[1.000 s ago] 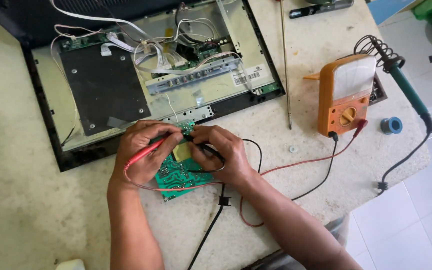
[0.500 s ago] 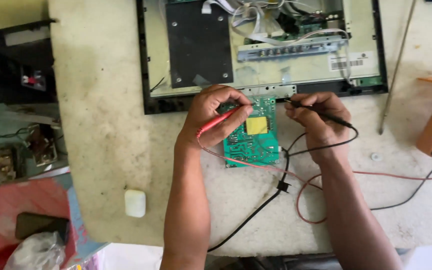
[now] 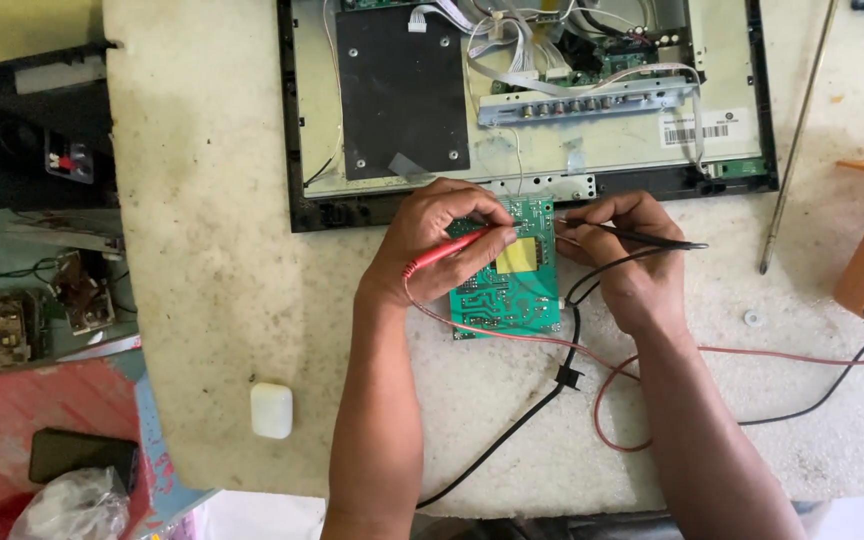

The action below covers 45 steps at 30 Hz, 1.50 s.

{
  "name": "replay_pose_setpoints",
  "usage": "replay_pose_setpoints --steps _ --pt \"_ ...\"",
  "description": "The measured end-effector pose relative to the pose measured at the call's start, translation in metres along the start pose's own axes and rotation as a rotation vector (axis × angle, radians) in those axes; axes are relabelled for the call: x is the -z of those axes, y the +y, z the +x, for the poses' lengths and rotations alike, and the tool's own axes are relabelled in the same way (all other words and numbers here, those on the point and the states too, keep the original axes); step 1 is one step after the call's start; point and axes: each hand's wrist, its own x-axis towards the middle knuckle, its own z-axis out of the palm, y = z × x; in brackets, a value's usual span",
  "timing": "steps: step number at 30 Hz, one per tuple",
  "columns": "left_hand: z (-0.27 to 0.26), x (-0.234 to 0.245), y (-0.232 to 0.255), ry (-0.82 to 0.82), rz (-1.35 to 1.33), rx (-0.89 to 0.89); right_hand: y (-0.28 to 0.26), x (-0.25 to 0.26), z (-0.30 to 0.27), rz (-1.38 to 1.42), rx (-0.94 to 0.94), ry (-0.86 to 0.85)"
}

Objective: The person uses a multimeter with red and black probes to test various points on a green circuit board. They move the probes across different components and flip the board over to access the other side.

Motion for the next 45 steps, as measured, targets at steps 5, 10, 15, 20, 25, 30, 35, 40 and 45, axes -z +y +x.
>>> replay_pose_setpoints --steps 5,10,15,20,25,30,35,40,45 --pt "-0.001 -0.001 -0.003 0.017 0.028 0.022 0.000 -0.001 0.000 -0.044 0.020 -0.022" --pt "-0.002 -0.001 -0.007 0.013 0.057 0.040 0.007 0.002 0.003 -0.095 0.038 -0.029" --pt "-0.002 0.000 -0.007 0.016 0.066 0.063 0.011 0.003 0.003 -0.072 0.057 -0.025" --pt "-0.003 0.001 -0.007 0.011 0.078 0.069 0.015 0.005 0.004 -0.058 0.057 -0.029" --pt "-0.003 0.004 -0.005 -0.011 0.066 0.062 0.023 0.006 0.006 -0.076 0.095 -0.033" --pt "0.002 0.008 -0.009 -0.064 0.258 -0.044 0.028 0.009 0.009 -0.072 0.161 -0.043" --pt "-0.001 0.007 -0.011 -0.043 0.223 0.078 0.020 0.003 0.006 0.003 0.057 -0.024" --pt "0.001 0.003 -0.012 -0.012 0.204 0.126 0.020 0.008 0.006 0.017 0.048 -0.048" --pt "0.001 0.000 -0.012 0.035 0.131 0.044 0.039 0.012 0.005 -0.064 0.283 -0.049"
